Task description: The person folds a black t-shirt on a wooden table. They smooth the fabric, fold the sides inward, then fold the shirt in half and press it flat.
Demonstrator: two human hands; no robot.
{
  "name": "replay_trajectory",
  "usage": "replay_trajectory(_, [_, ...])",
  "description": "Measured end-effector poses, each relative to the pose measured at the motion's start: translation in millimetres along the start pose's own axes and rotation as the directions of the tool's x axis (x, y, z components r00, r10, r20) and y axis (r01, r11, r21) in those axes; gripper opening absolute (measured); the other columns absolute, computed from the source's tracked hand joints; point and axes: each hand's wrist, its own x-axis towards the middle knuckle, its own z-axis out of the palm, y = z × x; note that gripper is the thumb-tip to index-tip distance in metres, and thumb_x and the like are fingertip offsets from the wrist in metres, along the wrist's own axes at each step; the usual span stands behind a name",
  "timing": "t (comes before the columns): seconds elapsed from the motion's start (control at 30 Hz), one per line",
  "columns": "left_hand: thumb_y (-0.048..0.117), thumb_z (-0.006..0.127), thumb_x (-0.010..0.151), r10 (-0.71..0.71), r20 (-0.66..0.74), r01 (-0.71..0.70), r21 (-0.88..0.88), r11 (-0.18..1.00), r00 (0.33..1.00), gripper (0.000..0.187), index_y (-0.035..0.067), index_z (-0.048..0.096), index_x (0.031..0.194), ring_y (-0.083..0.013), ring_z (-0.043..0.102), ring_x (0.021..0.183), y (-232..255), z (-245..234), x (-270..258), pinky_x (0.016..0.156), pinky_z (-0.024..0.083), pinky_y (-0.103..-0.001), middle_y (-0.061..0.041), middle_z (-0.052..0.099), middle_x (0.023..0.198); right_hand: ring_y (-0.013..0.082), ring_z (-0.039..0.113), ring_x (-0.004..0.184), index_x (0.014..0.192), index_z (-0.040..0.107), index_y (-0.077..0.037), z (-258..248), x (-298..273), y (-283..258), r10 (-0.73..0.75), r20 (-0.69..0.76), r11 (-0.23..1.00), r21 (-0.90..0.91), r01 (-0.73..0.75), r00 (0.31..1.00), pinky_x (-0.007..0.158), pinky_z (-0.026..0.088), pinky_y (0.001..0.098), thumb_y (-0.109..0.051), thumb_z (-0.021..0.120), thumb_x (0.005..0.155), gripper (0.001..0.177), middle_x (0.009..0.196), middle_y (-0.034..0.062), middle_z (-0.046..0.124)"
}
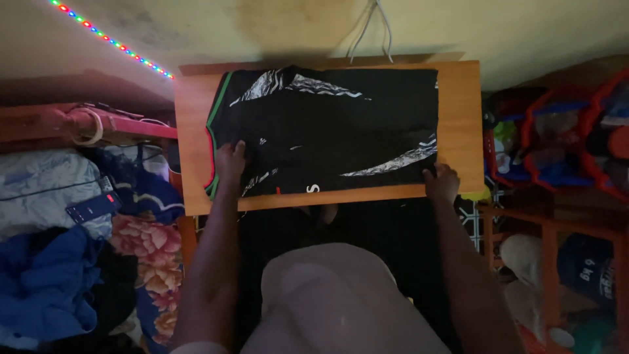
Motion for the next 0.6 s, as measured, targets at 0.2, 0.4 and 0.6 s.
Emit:
replay_trajectory(0.2, [0.040,0.074,0.096,-0.273,0.382,0.446,-0.501,0.742,0.883,0.040,0.001,0.069,0.105,-0.0332,0.063,0.083,19.1,-10.0,39.4,0.079,0.049,-0.049,-0.017,0.066,0.096,0.0381,0.056,0.123,0.118,0.073,-0.009,8.5,2.9,-57.9,-0.115,-0.110,0.993,-0.016,0.114,0.987,0.106,0.043,0.0516,-0.028,0.081,0.087,0.036,0.126,0.0179,0.065])
replay_trajectory(0.4, [0.035,0.060,0.099,-0.251,0.691,0.725,-0.685,0.072,0.677,0.043,0.013,0.049,0.135,-0.0377,0.063,0.114,37.9,-0.2,64.3,0.102,0.047,-0.056,-0.017,0.060,0.130,0.0369,0.061,0.118,0.126,0.069,-0.007,39.6,14.3,-103.2,-0.194,0.003,0.962,0.196,0.190,0.981,0.102,0.047,0.0503,-0.032,0.076,0.093,0.042,0.124,0.0179,0.067])
replay_trajectory(0.6, [0.030,0.057,0.105,-0.106,0.581,0.586,-0.810,0.015,0.807,0.039,0.005,0.053,0.135,-0.0410,0.066,0.125,30.5,14.1,60.3,0.102,0.053,-0.051,-0.022,0.066,0.140,0.0328,0.067,0.114,0.125,0.070,-0.011,81.8,-10.0,-172.4,-0.418,0.185,0.901,0.208,0.380,0.890,0.098,0.053,0.0460,-0.033,0.071,0.096,0.036,0.121,0.0122,0.071])
